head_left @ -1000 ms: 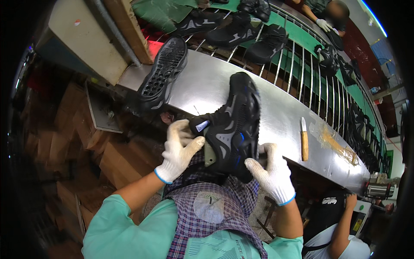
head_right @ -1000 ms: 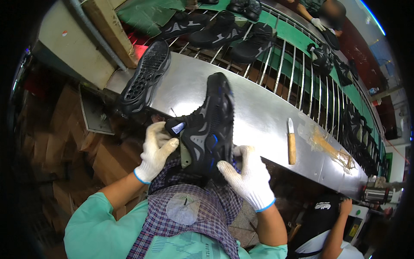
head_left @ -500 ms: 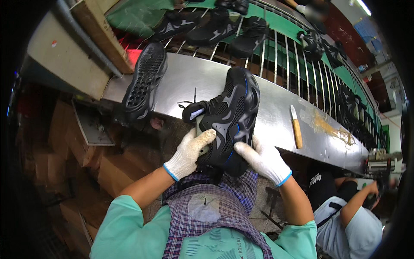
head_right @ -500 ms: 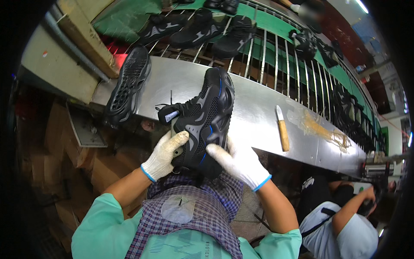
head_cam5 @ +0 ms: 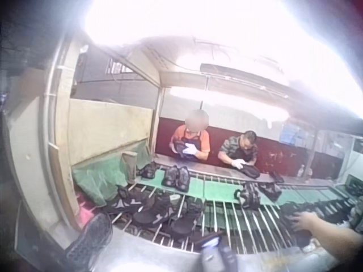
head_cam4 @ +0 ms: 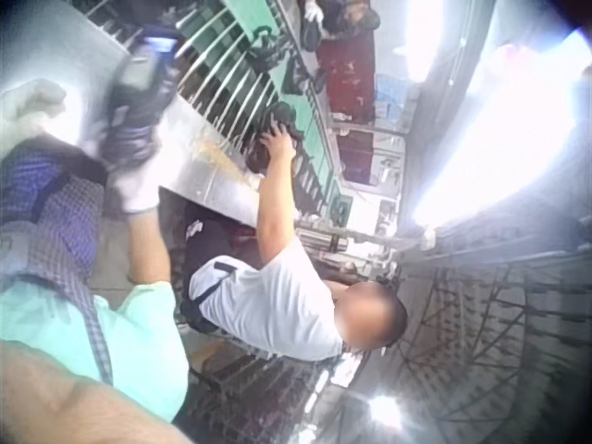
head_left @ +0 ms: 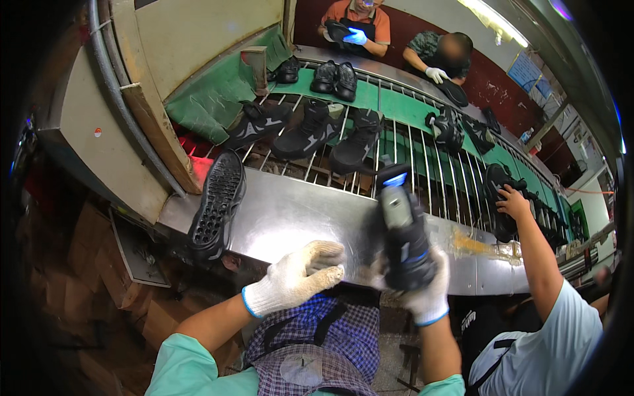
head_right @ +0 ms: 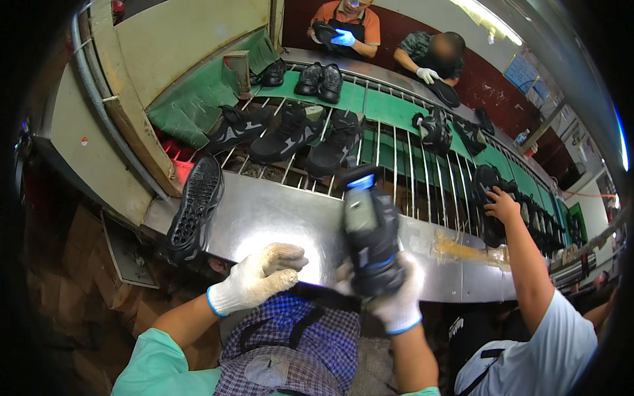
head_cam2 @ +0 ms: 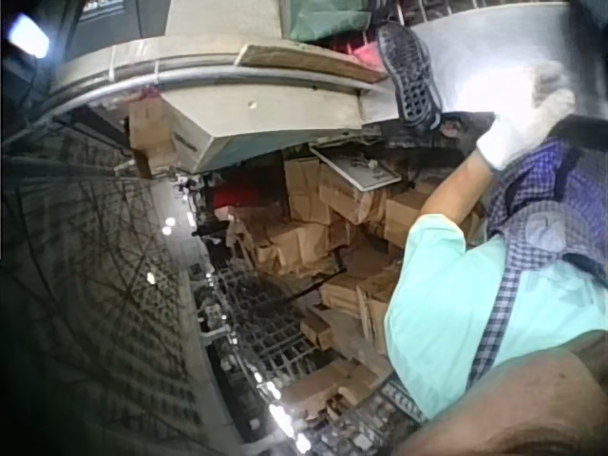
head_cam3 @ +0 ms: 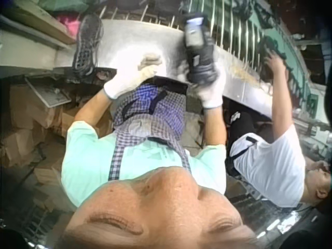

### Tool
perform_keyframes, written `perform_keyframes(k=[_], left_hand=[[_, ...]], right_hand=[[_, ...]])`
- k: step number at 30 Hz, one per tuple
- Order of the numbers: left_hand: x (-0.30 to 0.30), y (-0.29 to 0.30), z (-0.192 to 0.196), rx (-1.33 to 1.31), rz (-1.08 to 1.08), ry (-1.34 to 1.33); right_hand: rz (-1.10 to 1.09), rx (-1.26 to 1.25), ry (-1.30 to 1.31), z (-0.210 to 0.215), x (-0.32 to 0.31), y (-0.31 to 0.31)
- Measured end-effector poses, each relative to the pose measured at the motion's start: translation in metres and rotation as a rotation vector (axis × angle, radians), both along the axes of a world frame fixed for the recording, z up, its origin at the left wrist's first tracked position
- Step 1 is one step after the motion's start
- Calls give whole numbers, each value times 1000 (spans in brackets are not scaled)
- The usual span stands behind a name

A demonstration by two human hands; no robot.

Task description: The person uses a small knife to trim material from the edges of several shoes and soles, rubs parts of the shoes with their gloved hands, and places them onto a conveyor belt.

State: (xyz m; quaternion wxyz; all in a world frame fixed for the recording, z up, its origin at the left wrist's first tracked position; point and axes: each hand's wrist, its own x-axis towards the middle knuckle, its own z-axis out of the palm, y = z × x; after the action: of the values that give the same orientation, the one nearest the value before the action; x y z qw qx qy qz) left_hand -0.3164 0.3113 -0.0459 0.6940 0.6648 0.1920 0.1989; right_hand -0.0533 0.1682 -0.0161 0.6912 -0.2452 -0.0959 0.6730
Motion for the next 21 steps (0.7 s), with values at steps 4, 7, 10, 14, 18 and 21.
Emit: perform_keyframes(k=[4,7,10,14,18,21], left_hand=[[-11,45,-48,161,345,205],[-22,67,-88,242,530,168],[-8,66,-81,477,637,193],[-1,64,-69,1009,495,316],[1,68,-70,968,549,317],[1,70,-72,969,568,331]], right_hand=[[-373,-233,-331,-7,115,37],[-728,-439,-936,-43,199,59],[-799,-275,-1793,-57,206,88],[-396,-342,-1992,-21,164,156],[-145,-309,-1864,-43,199,256],[-251,-481,-1235,-64,212,334]])
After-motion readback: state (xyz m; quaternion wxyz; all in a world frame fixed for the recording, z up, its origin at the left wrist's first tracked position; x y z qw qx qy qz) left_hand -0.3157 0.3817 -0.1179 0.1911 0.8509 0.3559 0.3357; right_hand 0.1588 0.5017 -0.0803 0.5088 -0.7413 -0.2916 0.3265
